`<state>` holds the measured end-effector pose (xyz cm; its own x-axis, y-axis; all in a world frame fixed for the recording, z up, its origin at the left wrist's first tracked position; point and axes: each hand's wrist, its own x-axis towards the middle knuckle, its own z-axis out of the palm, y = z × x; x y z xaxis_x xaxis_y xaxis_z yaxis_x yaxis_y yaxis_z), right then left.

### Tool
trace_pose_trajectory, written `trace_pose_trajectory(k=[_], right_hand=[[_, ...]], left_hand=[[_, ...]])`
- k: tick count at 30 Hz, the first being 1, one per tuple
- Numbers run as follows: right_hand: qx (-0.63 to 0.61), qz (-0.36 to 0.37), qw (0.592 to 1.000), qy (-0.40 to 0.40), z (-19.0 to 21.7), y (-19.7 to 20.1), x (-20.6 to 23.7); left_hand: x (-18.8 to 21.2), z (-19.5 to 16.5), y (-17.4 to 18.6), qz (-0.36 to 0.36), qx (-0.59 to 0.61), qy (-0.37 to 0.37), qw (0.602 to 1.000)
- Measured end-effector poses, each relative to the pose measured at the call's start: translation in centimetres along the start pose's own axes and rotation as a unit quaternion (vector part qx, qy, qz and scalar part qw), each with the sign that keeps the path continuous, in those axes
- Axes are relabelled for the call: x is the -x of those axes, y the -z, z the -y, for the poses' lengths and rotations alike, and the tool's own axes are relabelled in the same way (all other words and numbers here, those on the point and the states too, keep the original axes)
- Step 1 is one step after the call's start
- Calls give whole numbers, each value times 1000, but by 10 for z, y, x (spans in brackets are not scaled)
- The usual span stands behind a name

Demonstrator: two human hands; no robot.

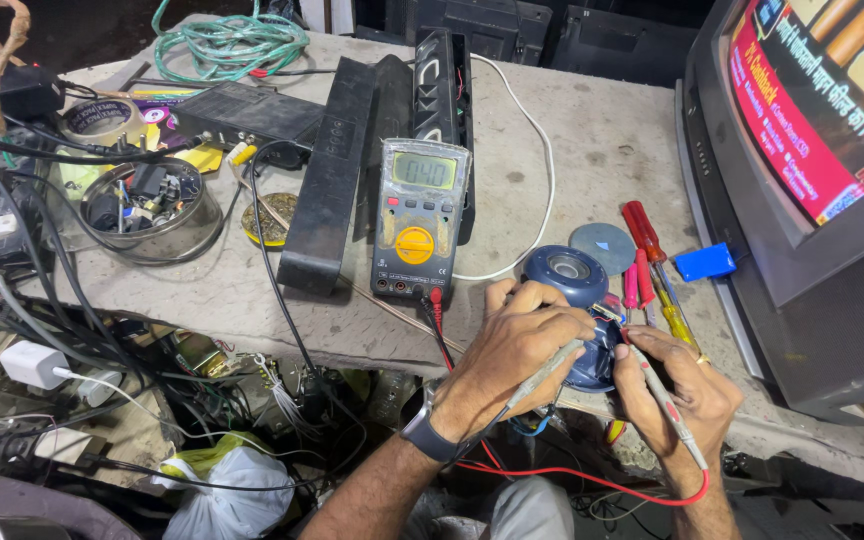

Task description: The person uses a multimeter to test electrical continuity and voltage on a small blue electronic device. They place the device on the workbench, connect the multimeter probes to various points on the device, and observe the readings on the multimeter display.

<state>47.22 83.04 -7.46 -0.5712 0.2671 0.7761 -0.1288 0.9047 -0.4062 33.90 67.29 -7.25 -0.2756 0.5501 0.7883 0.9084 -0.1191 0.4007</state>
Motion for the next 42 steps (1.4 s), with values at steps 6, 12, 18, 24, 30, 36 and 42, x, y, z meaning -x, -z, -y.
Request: trace_pose_trajectory(k=[6, 12, 18, 24, 30, 36, 42], right_hand=[[4, -4, 1000, 3, -1, 2, 1], [-5, 0, 1000, 2, -8, 12, 2], [-1, -1, 1000, 19, -5, 10, 0], [2, -3, 1000, 21, 5, 9, 9], [3, 1, 1000, 14, 19, 9, 21], [6, -1, 1000, 8, 31, 3, 21], [7, -1, 1000, 10, 42, -5, 21]], left_hand=[[-2, -4, -1, 3, -1, 4, 1000], [-4, -6, -8, 26, -7, -4, 1000], [-3, -10, -1, 14, 22, -6, 1000], [6, -18, 8, 38, 22, 14, 999], [18, -24, 16, 43, 19, 13, 999], [21, -26, 30, 43, 25, 16, 999], [25, -27, 45, 35, 13, 24, 999]])
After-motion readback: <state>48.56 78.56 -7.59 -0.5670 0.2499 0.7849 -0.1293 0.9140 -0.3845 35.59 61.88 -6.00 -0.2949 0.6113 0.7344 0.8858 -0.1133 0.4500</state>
